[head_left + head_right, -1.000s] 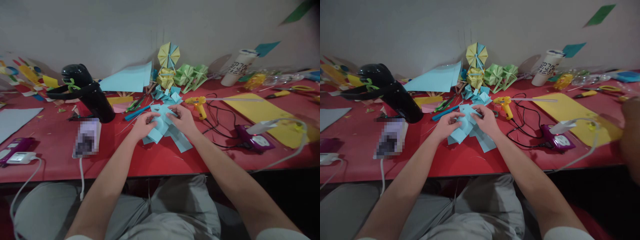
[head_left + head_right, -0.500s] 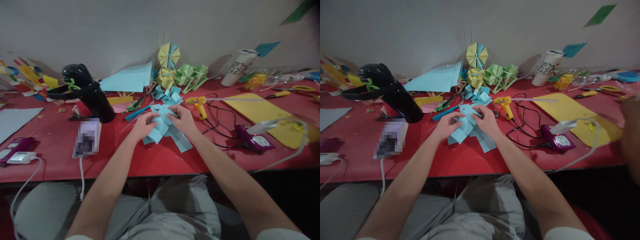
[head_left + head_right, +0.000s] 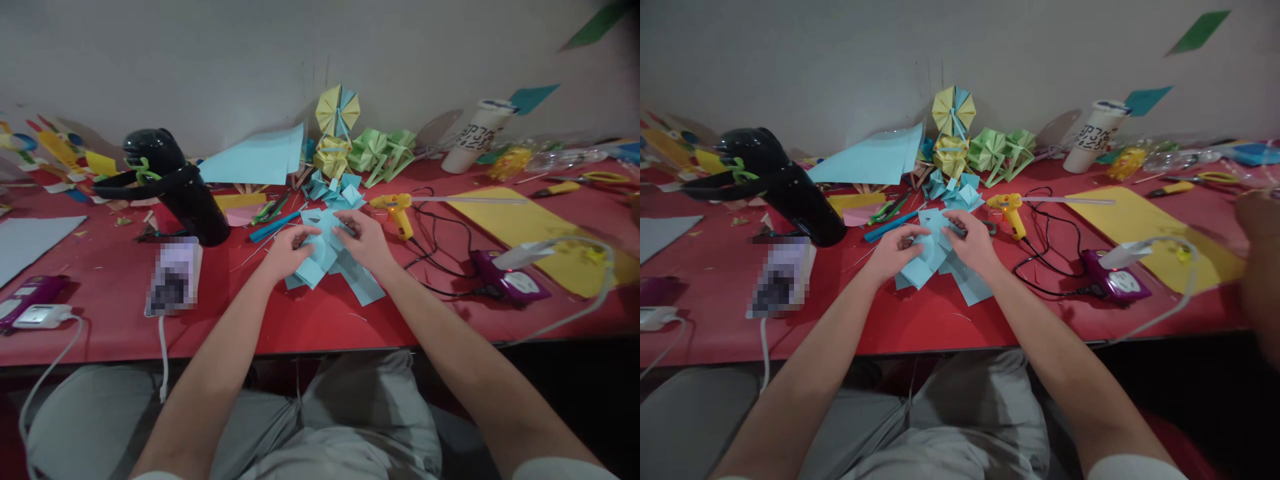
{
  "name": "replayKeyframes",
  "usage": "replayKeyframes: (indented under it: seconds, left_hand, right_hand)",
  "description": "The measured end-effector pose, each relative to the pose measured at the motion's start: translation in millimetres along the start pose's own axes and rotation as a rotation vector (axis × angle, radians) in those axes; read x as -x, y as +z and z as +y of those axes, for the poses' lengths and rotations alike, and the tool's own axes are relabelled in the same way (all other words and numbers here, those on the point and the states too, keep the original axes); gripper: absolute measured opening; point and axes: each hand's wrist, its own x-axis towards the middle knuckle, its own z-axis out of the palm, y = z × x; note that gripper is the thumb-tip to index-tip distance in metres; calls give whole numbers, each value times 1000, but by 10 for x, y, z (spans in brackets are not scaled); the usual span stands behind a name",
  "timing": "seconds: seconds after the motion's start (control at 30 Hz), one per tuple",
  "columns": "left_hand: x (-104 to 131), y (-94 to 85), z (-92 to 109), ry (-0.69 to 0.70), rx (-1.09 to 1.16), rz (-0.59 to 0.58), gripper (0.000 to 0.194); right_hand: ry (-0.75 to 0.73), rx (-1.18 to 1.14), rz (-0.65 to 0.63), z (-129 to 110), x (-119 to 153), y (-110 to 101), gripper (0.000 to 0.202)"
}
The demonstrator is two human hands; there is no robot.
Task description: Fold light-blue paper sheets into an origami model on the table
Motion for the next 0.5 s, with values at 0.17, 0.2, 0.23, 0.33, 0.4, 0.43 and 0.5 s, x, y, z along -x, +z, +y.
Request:
replayKeyframes:
  seconds: [0.17,0.2,0.23,0.33,0.4,0.43,0.5]
  left_hand:
    - [1,5,4,-18,56,5,28]
    - [-1,7,4,-24,67,6,28]
    - [-3,8,4,-30,75,7,28]
    - [-7,11,9,-44,84,9,28]
    - [-5,12,16,-48,83,7,28]
    - [-4,12,20,-47,80,5,28]
    - [1,12,29,-45,71,3,28]
  right_hand:
    - [-94,103,-7,-14,1,-8,28]
    - [-105,121,-11,-15,0,-10,29]
    - [-114,138,-14,-16,-1,-12,29]
    - [-148,183,-16,-12,-3,-20,29]
    - [-164,194,-13,-5,-5,-23,27]
    - [-165,194,-14,-1,-6,-24,26]
    - [-163,192,-9,5,-6,-25,24]
